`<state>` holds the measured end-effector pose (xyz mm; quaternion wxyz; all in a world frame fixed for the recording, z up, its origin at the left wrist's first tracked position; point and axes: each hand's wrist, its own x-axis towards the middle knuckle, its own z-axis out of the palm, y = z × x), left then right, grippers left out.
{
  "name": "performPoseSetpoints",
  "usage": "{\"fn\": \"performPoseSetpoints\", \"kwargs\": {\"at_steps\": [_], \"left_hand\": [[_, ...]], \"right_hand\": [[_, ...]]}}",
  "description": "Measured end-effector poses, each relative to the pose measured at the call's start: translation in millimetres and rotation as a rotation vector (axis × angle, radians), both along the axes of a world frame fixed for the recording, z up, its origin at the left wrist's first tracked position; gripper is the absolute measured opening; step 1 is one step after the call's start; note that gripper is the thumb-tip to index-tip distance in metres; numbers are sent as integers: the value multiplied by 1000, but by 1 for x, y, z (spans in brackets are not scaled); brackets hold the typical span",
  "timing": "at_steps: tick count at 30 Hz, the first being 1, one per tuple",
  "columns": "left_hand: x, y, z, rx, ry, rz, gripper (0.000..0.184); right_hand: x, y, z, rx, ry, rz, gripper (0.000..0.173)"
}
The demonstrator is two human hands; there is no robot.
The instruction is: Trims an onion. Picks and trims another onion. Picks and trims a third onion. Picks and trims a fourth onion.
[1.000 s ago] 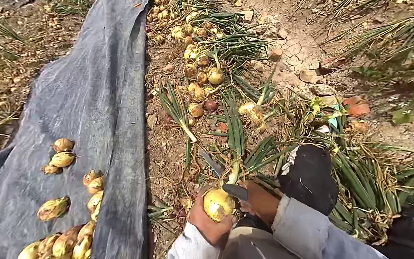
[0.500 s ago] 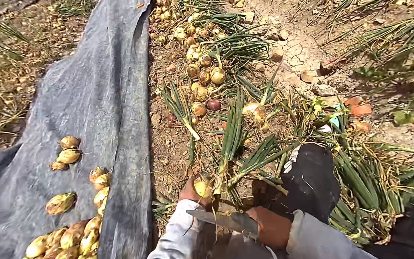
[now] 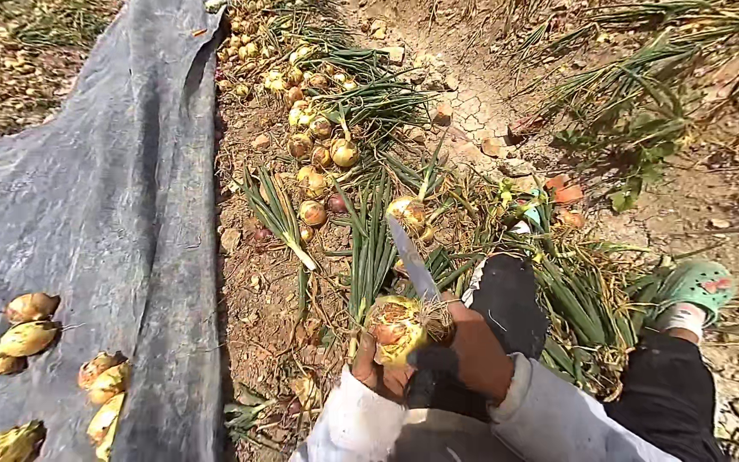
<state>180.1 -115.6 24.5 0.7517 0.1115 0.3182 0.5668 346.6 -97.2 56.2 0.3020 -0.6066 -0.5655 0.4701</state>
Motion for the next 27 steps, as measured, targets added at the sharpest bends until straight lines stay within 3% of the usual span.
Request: {"fn": "performPoseSetpoints", "kwargs": {"at_steps": [3, 7, 9, 12, 17, 21, 24, 26, 27], "left_hand": [[-18, 14, -21, 387, 18, -278, 50], [-34, 35, -23, 661, 126, -540, 64], [-35, 40, -25, 713, 185, -605, 69], [-37, 36, -24, 694, 366, -546, 80], [-25, 17, -17, 743, 820, -257, 92], [-12, 4, -19, 852, 1257, -1, 95], [-13, 8, -23, 688, 1509, 65, 97], [-39, 26, -29, 314, 1559, 26, 102], [-62, 34, -35, 110, 1484, 13, 102]], "right_hand": [[11, -3, 0, 70, 82, -44, 78], [8, -8, -10, 115, 194, -7, 46], [6, -10, -13, 86, 272, -12, 44], [3, -15, -11, 20, 336, -11, 43], [5, -12, -22, -47, 301, 1, 42], [0, -9, -33, -296, 453, -114, 23], [-1, -13, -29, -285, 256, 107, 21], [-3, -18, -22, -281, 129, 331, 26], [-2, -19, -23, -308, 105, 324, 29]]}}
